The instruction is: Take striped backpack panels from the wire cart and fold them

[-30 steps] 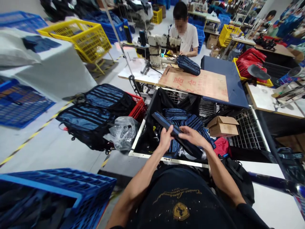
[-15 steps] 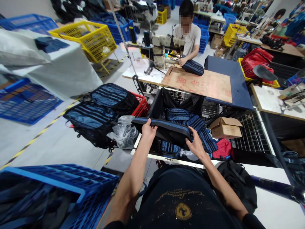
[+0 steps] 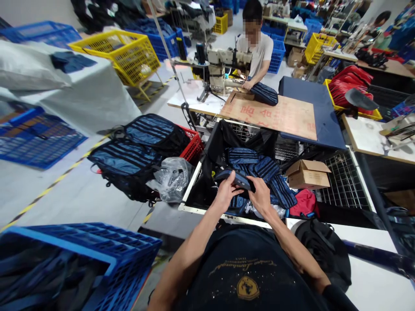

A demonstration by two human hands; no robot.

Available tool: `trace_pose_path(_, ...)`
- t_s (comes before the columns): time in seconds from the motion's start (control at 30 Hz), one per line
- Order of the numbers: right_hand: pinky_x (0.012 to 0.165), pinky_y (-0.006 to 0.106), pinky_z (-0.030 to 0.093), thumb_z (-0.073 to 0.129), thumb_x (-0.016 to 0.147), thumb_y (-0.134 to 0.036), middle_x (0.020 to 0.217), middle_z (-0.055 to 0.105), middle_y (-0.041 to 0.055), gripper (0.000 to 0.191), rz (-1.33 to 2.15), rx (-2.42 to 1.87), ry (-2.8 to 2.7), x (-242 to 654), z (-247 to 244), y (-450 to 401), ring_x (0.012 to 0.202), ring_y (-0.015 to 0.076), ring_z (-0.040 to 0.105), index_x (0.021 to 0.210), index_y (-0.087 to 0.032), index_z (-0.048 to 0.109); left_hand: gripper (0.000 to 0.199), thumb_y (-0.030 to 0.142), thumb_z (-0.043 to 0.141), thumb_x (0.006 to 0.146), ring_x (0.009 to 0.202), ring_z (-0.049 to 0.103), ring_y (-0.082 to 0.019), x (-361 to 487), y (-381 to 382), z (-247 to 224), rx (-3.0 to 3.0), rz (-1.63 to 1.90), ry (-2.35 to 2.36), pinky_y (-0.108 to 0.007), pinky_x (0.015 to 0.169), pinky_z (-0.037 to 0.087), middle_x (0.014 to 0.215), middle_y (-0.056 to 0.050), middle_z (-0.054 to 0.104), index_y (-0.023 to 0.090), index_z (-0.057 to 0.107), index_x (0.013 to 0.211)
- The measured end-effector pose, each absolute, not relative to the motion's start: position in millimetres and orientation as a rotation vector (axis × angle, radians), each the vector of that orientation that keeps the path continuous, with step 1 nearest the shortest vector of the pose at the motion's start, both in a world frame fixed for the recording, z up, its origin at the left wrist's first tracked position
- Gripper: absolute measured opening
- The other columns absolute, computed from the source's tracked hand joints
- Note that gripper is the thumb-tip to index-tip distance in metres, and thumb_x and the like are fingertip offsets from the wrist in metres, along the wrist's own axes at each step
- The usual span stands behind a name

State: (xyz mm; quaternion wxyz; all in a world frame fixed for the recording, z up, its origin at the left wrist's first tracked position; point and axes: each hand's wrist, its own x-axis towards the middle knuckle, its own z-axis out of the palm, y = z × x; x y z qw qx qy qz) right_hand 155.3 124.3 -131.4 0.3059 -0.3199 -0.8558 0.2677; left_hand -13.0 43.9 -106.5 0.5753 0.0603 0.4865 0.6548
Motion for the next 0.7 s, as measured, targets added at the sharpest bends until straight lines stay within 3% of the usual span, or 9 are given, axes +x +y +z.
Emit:
trace_pose_path(0.2, 0.103, 0.048, 0.057, 0.053, 0.082, -0.007, 0.124, 0.075, 0.0112, 0.062, 0.666, -0.913, -2.322, 162, -135, 122, 0.117, 0.0320, 0.068, 0.139, -0.025, 0.068, 0.059, 0.060, 0.100, 0.072, 0.091, 0.075, -0.025, 9, 37, -119, 0.365, 1.532, 1.318, -0.035, 0.083, 0.062, 0.099, -0.014, 0.081, 0.012, 0.081, 0.101)
trace_pose_path(0.3, 0.101, 0.048, 0.058, 0.053, 0.083, -0.007, 0.122, 0.075, 0.0114, 0.061, 0.683, -0.899, -2.303, 166, -130, 118, 0.115, 0.0319, 0.068, 0.139, -0.025, 0.067, 0.052, 0.058, 0.096, 0.079, 0.090, 0.076, -0.023, -2, 41, -125, 0.290, 1.649, 1.308, -0.034, 0.084, 0.061, 0.096, -0.011, 0.081, 0.013, 0.080, 0.099)
trace_pose_path(0.43, 0.103, 0.048, 0.059, 0.053, 0.085, -0.007, 0.124, 0.075, 0.0096, 0.061, 0.738, -0.813, -2.266, 179, -125, 109, 0.117, 0.0307, 0.069, 0.141, -0.028, 0.066, 0.035, 0.043, 0.094, 0.086, 0.079, 0.074, -0.016, -35, 52, -124, -0.067, 1.796, 1.171, -0.026, 0.078, 0.059, 0.089, -0.005, 0.078, 0.016, 0.072, 0.092)
trace_pose_path(0.57, 0.101, 0.049, 0.060, 0.053, 0.080, -0.008, 0.123, 0.075, 0.0101, 0.060, 0.755, -0.812, -2.195, 198, -132, 108, 0.115, 0.0308, 0.071, 0.136, -0.027, 0.066, 0.028, 0.034, 0.088, 0.094, 0.068, 0.070, -0.015, -51, 56, -120, -0.154, 1.684, 1.046, -0.027, 0.068, 0.061, 0.078, -0.004, 0.071, 0.017, 0.066, 0.087)
trace_pose_path(0.7, 0.096, 0.049, 0.062, 0.055, 0.085, -0.015, 0.116, 0.075, 0.0102, 0.045, 0.789, -0.873, -2.115, 211, -137, 106, 0.108, 0.0307, 0.072, 0.127, -0.026, 0.066, 0.024, 0.027, 0.085, 0.096, 0.059, 0.062, -0.012, -44, 54, -119, -0.159, 1.596, 0.930, -0.023, 0.055, 0.057, 0.076, -0.004, 0.066, 0.016, 0.065, 0.088)
